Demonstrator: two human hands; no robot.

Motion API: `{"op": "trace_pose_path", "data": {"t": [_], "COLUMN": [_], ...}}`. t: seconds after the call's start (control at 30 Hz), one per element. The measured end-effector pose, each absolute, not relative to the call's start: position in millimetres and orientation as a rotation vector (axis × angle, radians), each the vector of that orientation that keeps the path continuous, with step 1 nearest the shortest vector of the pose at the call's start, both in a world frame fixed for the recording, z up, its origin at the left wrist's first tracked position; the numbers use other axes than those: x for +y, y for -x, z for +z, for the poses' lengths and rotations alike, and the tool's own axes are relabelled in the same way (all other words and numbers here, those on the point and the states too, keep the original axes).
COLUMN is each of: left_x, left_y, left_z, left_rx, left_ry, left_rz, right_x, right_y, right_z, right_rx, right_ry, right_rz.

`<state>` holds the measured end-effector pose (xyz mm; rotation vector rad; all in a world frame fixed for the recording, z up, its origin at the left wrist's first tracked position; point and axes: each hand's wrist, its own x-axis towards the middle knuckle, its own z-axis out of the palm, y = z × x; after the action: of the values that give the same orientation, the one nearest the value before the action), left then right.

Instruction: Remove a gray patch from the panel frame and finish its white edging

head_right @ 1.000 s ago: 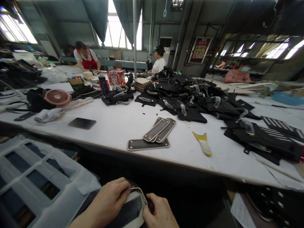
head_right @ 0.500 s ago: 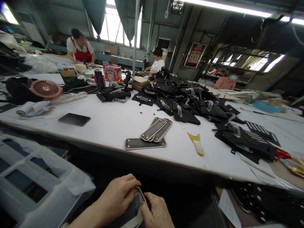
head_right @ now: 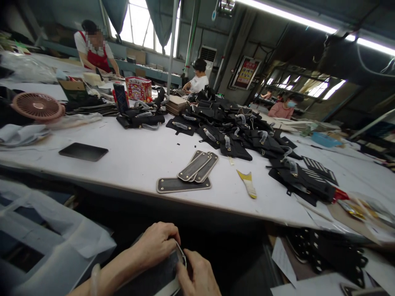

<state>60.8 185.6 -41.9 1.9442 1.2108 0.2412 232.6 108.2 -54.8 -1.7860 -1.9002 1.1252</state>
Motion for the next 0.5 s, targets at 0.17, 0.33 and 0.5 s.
{"op": "trace_pose_path", "data": {"t": [0.17, 0.33, 0.5], "left_x": [188.5, 176.4, 137.2], "left_y": [-60.8, -43.7, -9.3], "left_z": [-39.0, -25.8, -0.9], "left_rx": [1.189, 1.124, 1.060], "left_ry": [-1.943, -1.995, -2.193], "left_rz": [0.219, 0.298, 0.416], "right_x": [95.8, 91.0, 83.3], "right_y": [-231.8, -234.2, -241.4], "right_z": [-50.2, -45.3, -46.6], "right_rx": [-1.703, -1.725, -2.104], "right_ry": [1.763, 1.712, 1.526], "right_rz": [1.309, 1.371, 0.428]}}
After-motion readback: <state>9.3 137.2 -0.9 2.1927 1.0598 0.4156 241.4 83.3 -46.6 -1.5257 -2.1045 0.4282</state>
